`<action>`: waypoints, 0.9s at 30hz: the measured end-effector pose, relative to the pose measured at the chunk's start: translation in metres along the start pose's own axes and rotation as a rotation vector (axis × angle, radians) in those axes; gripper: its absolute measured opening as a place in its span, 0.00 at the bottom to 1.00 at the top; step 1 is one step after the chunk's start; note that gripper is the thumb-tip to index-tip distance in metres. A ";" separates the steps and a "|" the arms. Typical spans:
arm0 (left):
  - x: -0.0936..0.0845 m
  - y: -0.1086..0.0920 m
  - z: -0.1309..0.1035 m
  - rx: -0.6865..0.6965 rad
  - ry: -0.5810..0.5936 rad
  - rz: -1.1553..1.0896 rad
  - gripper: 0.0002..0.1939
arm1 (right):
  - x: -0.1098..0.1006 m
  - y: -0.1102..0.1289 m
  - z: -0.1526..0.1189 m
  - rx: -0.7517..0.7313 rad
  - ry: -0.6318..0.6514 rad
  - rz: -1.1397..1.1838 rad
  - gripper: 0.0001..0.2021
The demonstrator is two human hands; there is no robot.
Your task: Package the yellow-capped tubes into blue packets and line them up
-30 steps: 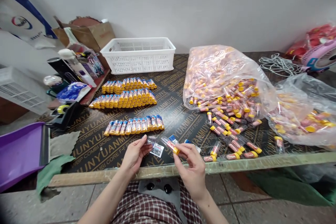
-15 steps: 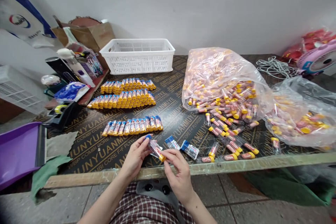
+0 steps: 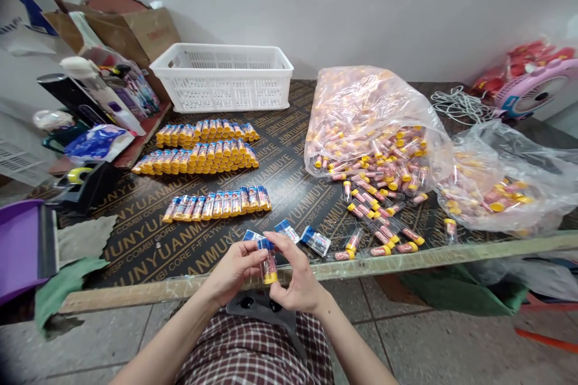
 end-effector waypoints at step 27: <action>-0.094 -0.072 -0.011 0.264 -0.475 0.316 0.18 | -0.109 -0.065 -0.011 0.280 -0.264 -0.537 0.20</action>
Point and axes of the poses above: each hand's wrist, its own z-axis towards the middle knuckle, its own x-axis out of the palm, y = z × x, the point moved 9 cm from there along z, towards the middle knuckle, and after that the axes turned 6 degrees about -x, right-handed, at the moved point
